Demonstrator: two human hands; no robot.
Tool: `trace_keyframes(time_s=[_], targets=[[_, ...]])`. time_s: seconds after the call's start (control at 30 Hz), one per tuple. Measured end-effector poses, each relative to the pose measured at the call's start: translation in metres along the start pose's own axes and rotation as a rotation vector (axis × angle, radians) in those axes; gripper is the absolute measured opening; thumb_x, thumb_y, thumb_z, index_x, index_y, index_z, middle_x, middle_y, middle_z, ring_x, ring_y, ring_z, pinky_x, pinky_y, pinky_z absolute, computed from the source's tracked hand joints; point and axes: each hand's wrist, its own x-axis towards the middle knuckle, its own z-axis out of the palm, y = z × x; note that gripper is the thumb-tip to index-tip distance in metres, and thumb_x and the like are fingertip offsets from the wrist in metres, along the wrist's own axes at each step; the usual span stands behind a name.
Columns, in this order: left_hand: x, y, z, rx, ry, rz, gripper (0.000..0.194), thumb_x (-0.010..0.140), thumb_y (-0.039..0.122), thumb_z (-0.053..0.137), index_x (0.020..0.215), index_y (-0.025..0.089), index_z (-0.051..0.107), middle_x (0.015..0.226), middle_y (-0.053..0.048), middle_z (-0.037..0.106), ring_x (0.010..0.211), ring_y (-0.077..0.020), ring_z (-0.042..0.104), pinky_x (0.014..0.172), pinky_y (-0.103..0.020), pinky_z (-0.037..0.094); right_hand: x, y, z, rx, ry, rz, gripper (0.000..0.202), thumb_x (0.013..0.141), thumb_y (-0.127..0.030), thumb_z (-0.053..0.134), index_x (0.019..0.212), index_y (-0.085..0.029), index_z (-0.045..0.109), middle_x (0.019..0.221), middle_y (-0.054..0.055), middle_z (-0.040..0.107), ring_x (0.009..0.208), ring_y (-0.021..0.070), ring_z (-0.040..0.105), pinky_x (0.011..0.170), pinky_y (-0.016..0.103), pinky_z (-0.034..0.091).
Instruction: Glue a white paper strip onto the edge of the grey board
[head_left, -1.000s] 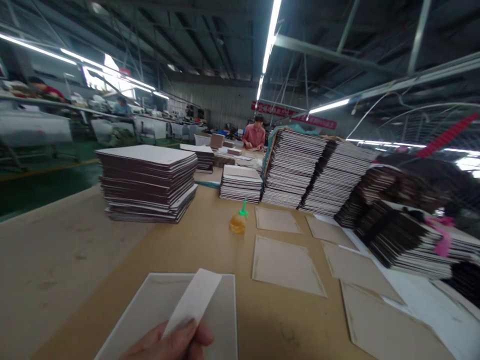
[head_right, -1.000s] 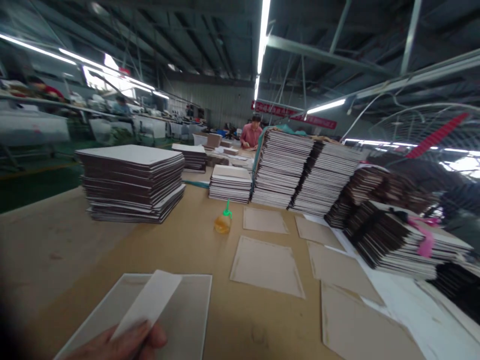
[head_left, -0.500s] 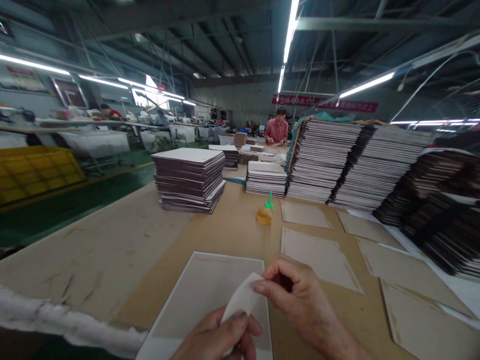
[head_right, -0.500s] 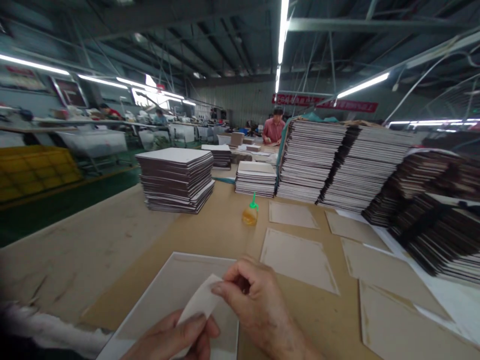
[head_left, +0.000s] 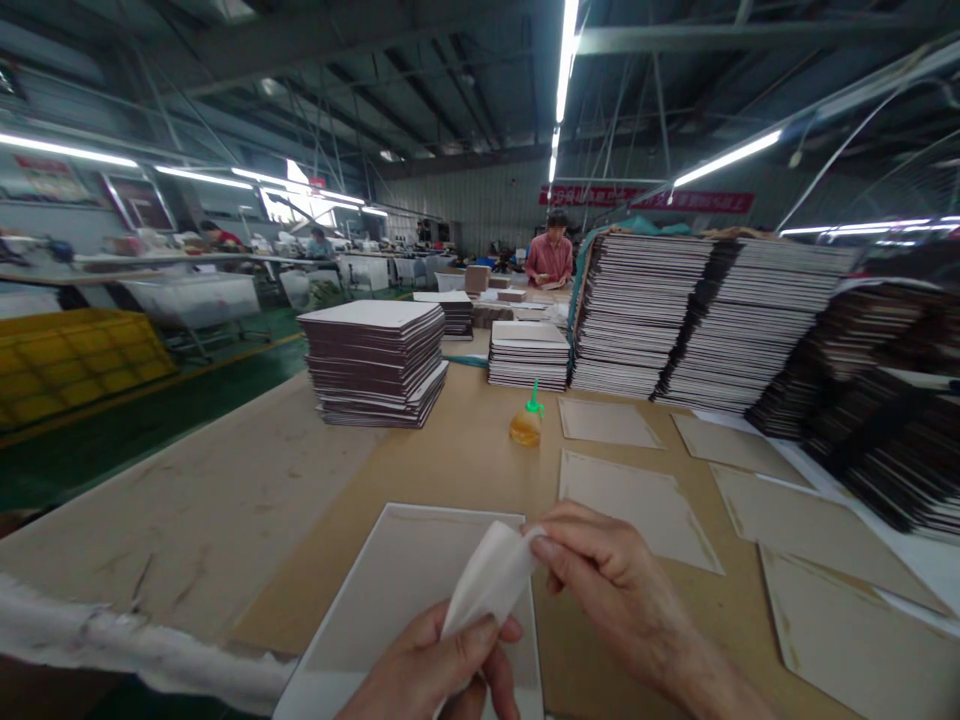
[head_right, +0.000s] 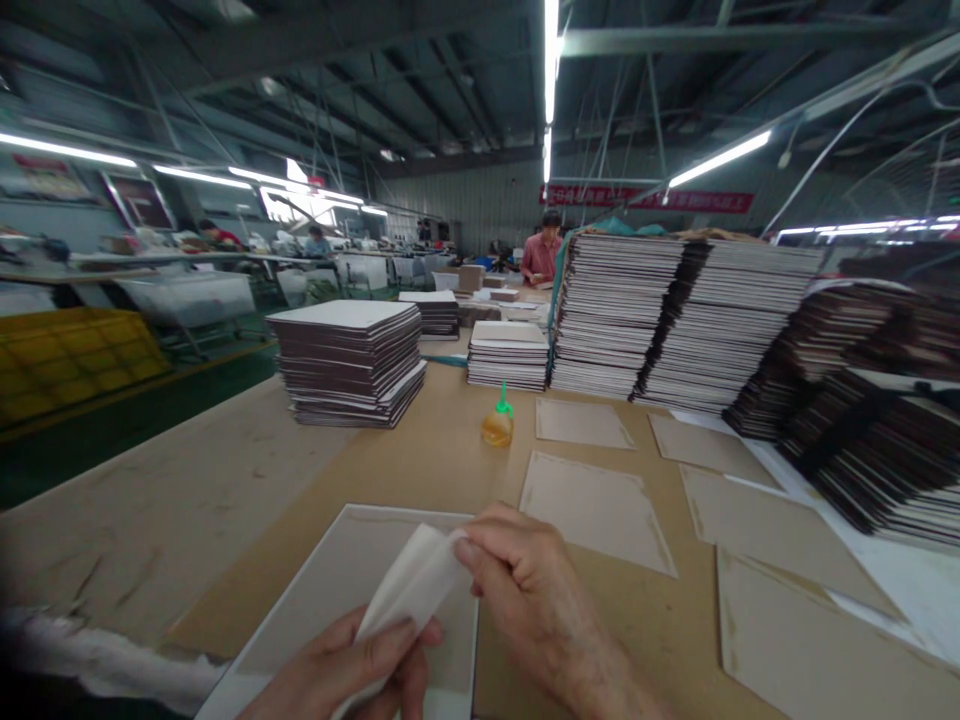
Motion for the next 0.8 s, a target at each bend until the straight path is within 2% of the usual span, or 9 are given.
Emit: trace_keyframes(time_s=[0.07, 0.17, 0.23, 0.33, 0.43, 0.63, 0.8], targets=[[-0.001, 0.001, -0.005, -0.007, 0.025, 0.021, 0.042, 0.079, 0.055, 0.060, 0.100, 0.018, 0.060, 0.063, 0.001, 0.066, 0.030, -0.0026, 0.023, 0.033, -0.021, 0.011, 0.000, 0.001, -0.001, 0.024, 0.076, 0.023, 0.029, 0.095, -0.029, 0.049, 0.076, -0.019, 0.068, 0.072, -0.001, 0.050, 0.064, 0.0104, 0.051, 0.056, 0.021, 0.039], [-0.003, 0.005, -0.017, 0.042, 0.056, 0.016, 0.040, 0.081, 0.054, 0.057, 0.091, 0.016, 0.064, 0.037, 0.009, 0.043, 0.026, -0.0040, 0.021, 0.032, -0.021, 0.011, -0.003, 0.004, 0.000, 0.079, 0.196, 0.133, 0.027, 0.092, -0.036, 0.053, 0.080, -0.019, 0.069, 0.063, -0.003, 0.045, 0.054, 0.0098, 0.045, 0.049, 0.021, 0.035], [-0.006, 0.008, -0.025, 0.078, 0.111, 0.006, 0.044, 0.081, 0.056, 0.055, 0.090, 0.014, 0.064, 0.033, 0.009, 0.035, 0.027, -0.0049, 0.024, 0.032, -0.019, 0.012, -0.006, 0.008, 0.002, 0.127, 0.244, 0.247, 0.030, 0.090, -0.043, 0.055, 0.083, -0.018, 0.068, 0.058, -0.004, 0.047, 0.050, 0.0096, 0.042, 0.044, 0.021, 0.031], [-0.011, 0.011, -0.037, 0.048, 0.257, 0.019, 0.045, 0.078, 0.055, 0.060, 0.098, 0.015, 0.060, 0.035, 0.007, 0.044, 0.030, -0.0048, 0.027, 0.033, -0.017, 0.016, -0.009, 0.016, 0.009, 0.222, 0.263, 0.383, 0.037, 0.088, -0.053, 0.055, 0.089, -0.018, 0.066, 0.056, -0.003, 0.053, 0.045, 0.0085, 0.039, 0.040, 0.019, 0.028], [-0.014, 0.013, -0.047, 0.002, 0.363, 0.036, 0.044, 0.073, 0.054, 0.067, 0.092, 0.015, 0.060, 0.037, 0.006, 0.048, 0.030, -0.0047, 0.029, 0.033, -0.016, 0.018, -0.009, 0.022, 0.015, 0.298, 0.278, 0.435, 0.042, 0.087, -0.058, 0.054, 0.091, -0.018, 0.064, 0.057, -0.002, 0.055, 0.043, 0.0082, 0.040, 0.039, 0.018, 0.029], [-0.017, 0.015, -0.070, -0.015, 0.468, 0.069, 0.044, 0.065, 0.054, 0.076, 0.078, 0.014, 0.062, 0.037, 0.006, 0.047, 0.032, -0.0030, 0.026, 0.033, -0.014, 0.019, -0.010, 0.037, 0.022, 0.338, 0.285, 0.510, 0.039, 0.080, -0.057, 0.064, 0.083, -0.019, 0.066, 0.060, -0.001, 0.057, 0.049, 0.0090, 0.041, 0.043, 0.018, 0.032], [-0.017, 0.012, -0.092, -0.011, 0.528, 0.031, 0.044, 0.061, 0.053, 0.079, 0.070, 0.014, 0.061, 0.039, 0.004, 0.050, 0.032, -0.0035, 0.031, 0.033, -0.015, 0.022, -0.021, 0.057, 0.042, 0.415, 0.208, 0.686, 0.046, 0.070, -0.064, 0.068, 0.069, -0.019, 0.061, 0.053, -0.004, 0.051, 0.044, 0.0075, 0.035, 0.041, 0.017, 0.024]])
